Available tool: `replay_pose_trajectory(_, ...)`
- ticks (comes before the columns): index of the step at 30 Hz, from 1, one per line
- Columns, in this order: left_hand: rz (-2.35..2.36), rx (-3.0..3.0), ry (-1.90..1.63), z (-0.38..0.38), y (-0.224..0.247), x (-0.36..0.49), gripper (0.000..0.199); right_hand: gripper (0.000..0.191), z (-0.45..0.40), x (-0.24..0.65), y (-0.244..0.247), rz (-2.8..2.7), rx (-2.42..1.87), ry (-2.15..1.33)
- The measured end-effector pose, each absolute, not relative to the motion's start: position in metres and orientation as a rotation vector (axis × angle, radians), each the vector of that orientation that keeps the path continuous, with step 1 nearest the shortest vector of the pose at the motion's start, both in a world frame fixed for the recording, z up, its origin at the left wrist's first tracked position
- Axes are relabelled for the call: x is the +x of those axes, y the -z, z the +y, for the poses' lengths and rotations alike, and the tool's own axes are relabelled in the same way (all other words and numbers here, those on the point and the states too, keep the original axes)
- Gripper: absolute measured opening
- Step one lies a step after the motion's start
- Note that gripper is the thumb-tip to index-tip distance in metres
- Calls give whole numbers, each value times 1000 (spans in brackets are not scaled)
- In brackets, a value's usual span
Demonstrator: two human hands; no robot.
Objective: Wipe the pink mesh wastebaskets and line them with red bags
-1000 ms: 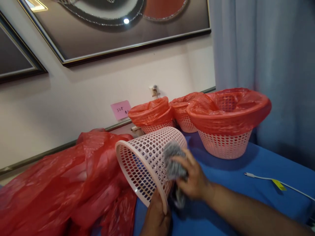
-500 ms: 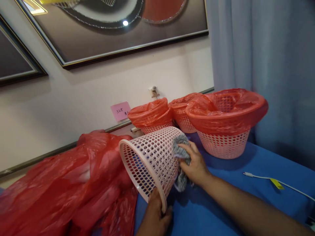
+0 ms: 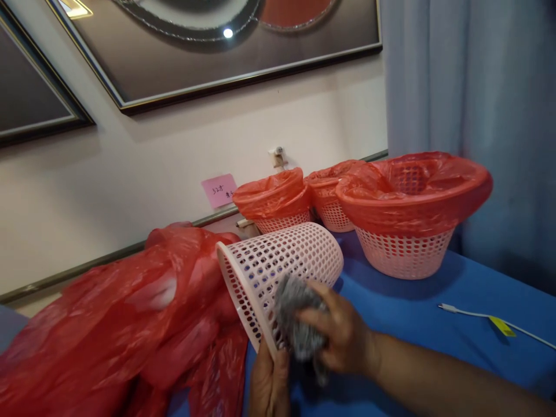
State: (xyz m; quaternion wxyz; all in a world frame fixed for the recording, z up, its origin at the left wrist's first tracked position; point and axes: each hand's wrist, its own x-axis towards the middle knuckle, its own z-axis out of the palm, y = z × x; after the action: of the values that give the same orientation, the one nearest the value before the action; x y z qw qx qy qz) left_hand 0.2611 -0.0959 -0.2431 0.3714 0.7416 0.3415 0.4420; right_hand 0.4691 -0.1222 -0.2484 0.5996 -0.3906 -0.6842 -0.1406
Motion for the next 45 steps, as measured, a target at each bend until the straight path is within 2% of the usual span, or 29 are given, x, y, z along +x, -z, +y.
replay_pose_trajectory(3, 890, 1969, -1103, -90, 247, 264, 53, 53, -99, 498, 246, -1156, -1298, 120)
replay_pose_trajectory(6, 811, 2105, -1023, -88, 245, 270, 52, 47, -91, 513, 242, -933, -1395, 18)
replay_pose_trajectory(13, 689, 2220, -1080, -87, 246, 275, 40, 66, -129, 463, 245, -1667, -744, 208)
replay_pose_trajectory(15, 743, 2235, -1080, -88, 242, 275, 37, 63, -120, 476, 247, -1555, -916, 191)
replay_pose_trajectory(18, 810, 2279, -1040, -89, 234, 275, 37, 52, -88, 521, 249, -1079, -1358, 50)
replay_pose_trajectory(21, 797, 2350, -1005, -87, 231, 274, 35, 46, -71, 548, 248, -856, -1500, -34)
replay_pose_trajectory(25, 801, 2394, -937, -85, 240, 272, 41, 56, -99, 507, 244, -1164, -1289, 65)
replay_pose_trajectory(27, 740, 2408, -924, -83, 245, 270, 36, 70, -122, 476, 243, -1513, -963, 193)
replay_pose_trajectory(29, 682, 2393, -917, -82, 250, 269, 27, 76, -136, 459, 242, -1683, -788, 244)
replay_pose_trajectory(31, 687, 2350, -908, -80, 252, 268, 32, 73, -135, 464, 240, -1642, -852, 241)
replay_pose_trajectory(35, 757, 2302, -802, -76, 246, 272, 58, 55, -104, 508, 236, -1140, -1290, 100)
replay_pose_trajectory(37, 756, 2280, -728, -76, 241, 275, 64, 50, -93, 524, 233, -985, -1368, 39)
replay_pose_trajectory(41, 770, 2127, -712, -78, 236, 279, 58, 56, -101, 515, 231, -1097, -1328, 55)
replay_pose_trajectory(45, 904, 1787, -1034, -82, 237, 273, 64, 67, -121, 484, 234, -1370, -1244, 89)
